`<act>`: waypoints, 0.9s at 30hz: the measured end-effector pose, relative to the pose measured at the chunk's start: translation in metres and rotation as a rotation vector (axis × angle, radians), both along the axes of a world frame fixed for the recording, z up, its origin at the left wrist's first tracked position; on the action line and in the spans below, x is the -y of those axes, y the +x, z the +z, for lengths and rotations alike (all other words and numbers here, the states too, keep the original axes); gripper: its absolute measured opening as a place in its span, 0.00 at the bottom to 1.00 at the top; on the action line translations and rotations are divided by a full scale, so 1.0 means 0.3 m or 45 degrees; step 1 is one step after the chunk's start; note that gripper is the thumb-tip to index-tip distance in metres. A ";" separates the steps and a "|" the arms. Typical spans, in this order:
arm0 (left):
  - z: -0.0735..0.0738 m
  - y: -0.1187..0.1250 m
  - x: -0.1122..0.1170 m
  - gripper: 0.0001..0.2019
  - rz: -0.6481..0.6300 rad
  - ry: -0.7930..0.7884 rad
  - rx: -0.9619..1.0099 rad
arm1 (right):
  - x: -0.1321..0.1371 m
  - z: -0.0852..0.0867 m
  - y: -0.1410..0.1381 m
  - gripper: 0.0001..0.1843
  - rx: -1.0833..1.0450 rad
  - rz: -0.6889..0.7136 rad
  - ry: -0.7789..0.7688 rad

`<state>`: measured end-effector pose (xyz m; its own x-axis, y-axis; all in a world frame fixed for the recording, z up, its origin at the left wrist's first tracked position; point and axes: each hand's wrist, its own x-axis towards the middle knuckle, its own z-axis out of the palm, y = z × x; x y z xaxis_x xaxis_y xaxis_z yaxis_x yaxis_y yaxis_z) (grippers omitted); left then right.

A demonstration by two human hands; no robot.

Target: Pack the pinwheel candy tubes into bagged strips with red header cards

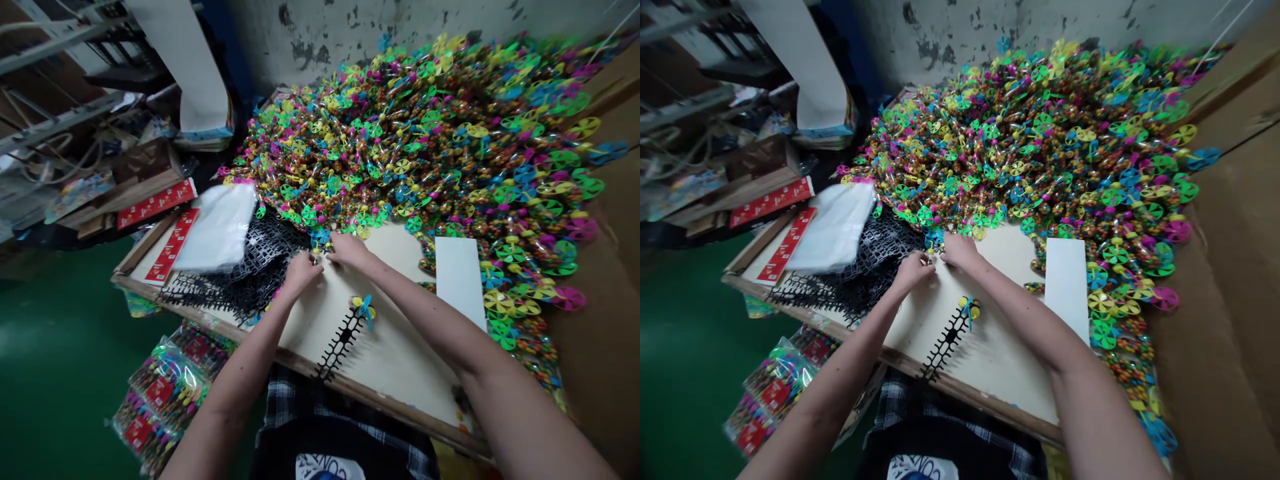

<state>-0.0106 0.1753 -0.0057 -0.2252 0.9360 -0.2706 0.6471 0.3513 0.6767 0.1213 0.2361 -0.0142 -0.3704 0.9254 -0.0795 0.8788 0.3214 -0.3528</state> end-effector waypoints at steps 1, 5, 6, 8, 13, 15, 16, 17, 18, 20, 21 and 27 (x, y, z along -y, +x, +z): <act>0.000 -0.006 0.013 0.09 0.020 -0.006 0.048 | 0.009 -0.006 0.010 0.14 0.004 -0.021 0.007; -0.007 0.009 0.098 0.05 0.065 0.000 0.512 | 0.045 -0.008 0.089 0.12 0.011 -0.106 -0.010; -0.008 0.020 0.127 0.04 0.057 -0.020 0.664 | 0.055 -0.006 0.119 0.10 -0.020 -0.130 -0.018; -0.006 0.045 0.185 0.04 0.044 -0.084 0.880 | 0.085 -0.006 0.189 0.08 -0.188 -0.223 -0.025; 0.014 0.102 0.293 0.08 -0.041 -0.263 0.973 | 0.280 -0.050 0.351 0.11 -0.902 -0.621 -0.020; 0.017 0.125 0.311 0.12 -0.112 -0.314 0.960 | 0.389 -0.081 0.378 0.15 -1.060 -0.723 -0.039; 0.017 0.138 0.316 0.13 -0.143 -0.337 0.957 | 0.442 -0.095 0.382 0.16 -1.102 -0.755 -0.057; 0.016 0.152 0.317 0.13 -0.156 -0.355 0.964 | 0.490 -0.107 0.380 0.17 -1.130 -0.780 -0.073; 0.015 0.165 0.317 0.13 -0.151 -0.369 0.983 | 0.532 -0.117 0.373 0.18 -1.148 -0.798 -0.083; 0.013 0.192 0.311 0.14 -0.089 -0.386 1.041 | 0.594 -0.125 0.353 0.18 -1.152 -0.816 -0.083; 0.014 0.204 0.307 0.14 -0.040 -0.389 1.071 | 0.613 -0.125 0.341 0.17 -1.140 -0.816 -0.076; 0.030 0.252 0.289 0.14 0.112 -0.409 1.221 | 0.625 -0.097 0.283 0.10 -0.881 -0.678 0.144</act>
<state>0.0651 0.0886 0.0034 0.1542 0.7778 -0.6093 -0.1563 0.6282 0.7622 0.2063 0.0484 -0.0432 0.1814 0.9777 0.1054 0.5226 -0.0051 -0.8526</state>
